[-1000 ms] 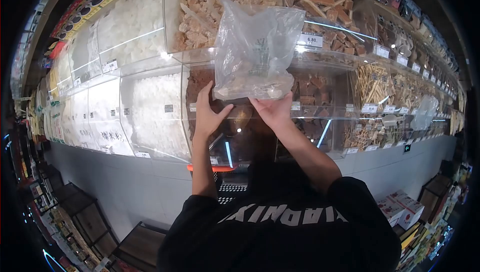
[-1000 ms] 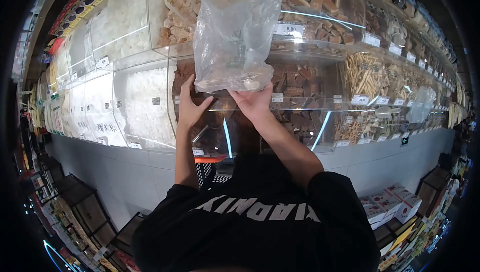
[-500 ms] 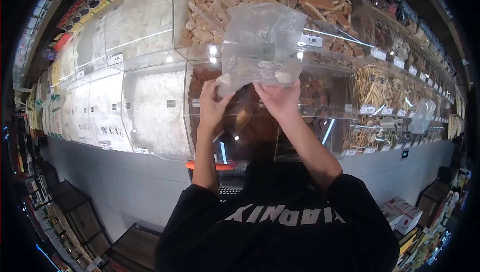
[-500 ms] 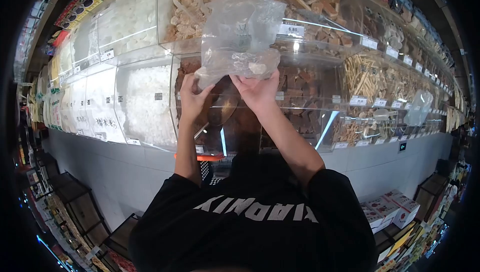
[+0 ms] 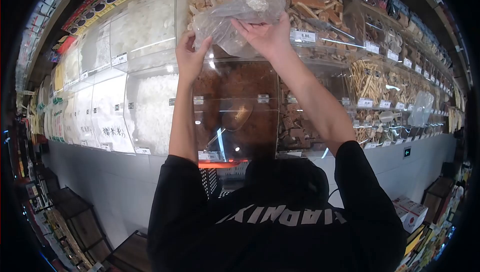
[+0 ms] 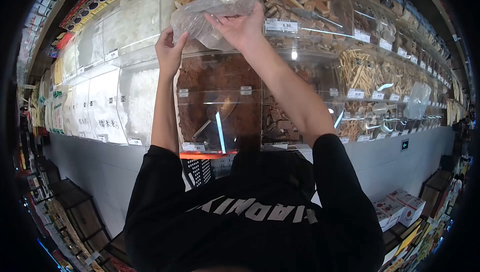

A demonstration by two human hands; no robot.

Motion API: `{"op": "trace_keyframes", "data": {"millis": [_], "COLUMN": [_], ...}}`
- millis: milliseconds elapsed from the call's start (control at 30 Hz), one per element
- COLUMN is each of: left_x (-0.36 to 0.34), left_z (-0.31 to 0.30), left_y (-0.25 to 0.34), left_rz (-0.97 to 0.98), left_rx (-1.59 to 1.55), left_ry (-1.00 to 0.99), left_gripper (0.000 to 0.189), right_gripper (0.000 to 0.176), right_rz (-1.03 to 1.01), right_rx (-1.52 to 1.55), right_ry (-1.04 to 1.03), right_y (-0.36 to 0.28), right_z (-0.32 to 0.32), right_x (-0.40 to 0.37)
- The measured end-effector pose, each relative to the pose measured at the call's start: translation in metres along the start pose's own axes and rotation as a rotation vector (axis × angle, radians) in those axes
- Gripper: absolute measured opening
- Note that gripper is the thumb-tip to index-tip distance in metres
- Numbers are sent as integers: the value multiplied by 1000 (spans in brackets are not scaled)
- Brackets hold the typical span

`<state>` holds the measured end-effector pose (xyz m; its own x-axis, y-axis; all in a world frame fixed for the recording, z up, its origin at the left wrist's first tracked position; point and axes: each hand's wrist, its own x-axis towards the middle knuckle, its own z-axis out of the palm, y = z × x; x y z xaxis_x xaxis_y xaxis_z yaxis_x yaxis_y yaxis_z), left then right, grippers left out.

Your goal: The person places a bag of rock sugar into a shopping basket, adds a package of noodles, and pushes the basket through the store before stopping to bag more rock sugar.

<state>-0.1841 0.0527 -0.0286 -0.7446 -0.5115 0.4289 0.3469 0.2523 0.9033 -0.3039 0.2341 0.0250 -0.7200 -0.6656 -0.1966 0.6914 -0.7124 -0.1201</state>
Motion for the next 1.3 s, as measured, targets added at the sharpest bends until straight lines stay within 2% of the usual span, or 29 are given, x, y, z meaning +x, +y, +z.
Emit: {"op": "trace_keyframes", "data": {"millis": [167,233,300,367,433,467,533,567,633,667,733,767,833,867,933,967,1033,1067,1133,1233,1300], "left_x": [59,74,85,89,92,93,96,95,91,92,92,91,91,93,94,94,92,93,94,102,116], "left_z": [-4,-5,0,-2,-6,-9,-14,-15,-19,-23,-26,-28,-31,-32,-32,-31,-31,-30,-29,-34,-39], "left_y": [4,0,-7,-17,-36,-43,-60,-60,-62,-65,-64,-58,-58,-59,-60,-56,-52,-51,-48,-38,-31], "left_rz": [26,28,79,54,25,15,1,10,6,42,72,86,99,103,108,108,109,90,78,100,137], "left_rx": [42,41,95,144,194,238,282,318,360,396,432,452,473,479,480,512,547,561,576,654,705], "left_ry": [6,4,96,81,63,40,16,36,54,48,45,23,0,-1,13,19,26,32,37,68,156], "left_gripper": [38,40,42,38,34,32,31,27,24,23,22,21,19,20,20,20,21,21,22,23,24], "right_gripper": [72,72,73,74,75,75,71,71,67,67,65,65,50,50,37,37,28,28,22,19,18], "right_rz": [-46,-42,-49,-59,15,16,71,76,71,77,-66,-58,-162,-160,-385,-385,-854,-856,-752,-669,-739], "right_rx": [-181,-218,-307,-391,-682,-685,-835,-835,-1158,-1155,-1431,-1432,-1649,-1651,-1942,-1946,-2173,-2172,-2362,-2416,-2419], "right_ry": [-132,12,32,57,166,168,372,377,332,337,232,233,91,91,-8,-15,-117,-116,-194,-188,-156], "right_y": [-12,-18,-22,-28,-37,-39,-45,-49,-54,-56,-60,-66,-77,-76,-75,-71,-61,-63,-70,-91,-106], "right_z": [39,49,48,40,27,21,8,4,-7,-8,-4,-8,-23,-29,-37,-35,-33,-33,-28,-14,8], "right_x": [48,62,72,82,92,95,104,106,107,101,86,91,107,108,110,105,93,93,92,99,108]}}
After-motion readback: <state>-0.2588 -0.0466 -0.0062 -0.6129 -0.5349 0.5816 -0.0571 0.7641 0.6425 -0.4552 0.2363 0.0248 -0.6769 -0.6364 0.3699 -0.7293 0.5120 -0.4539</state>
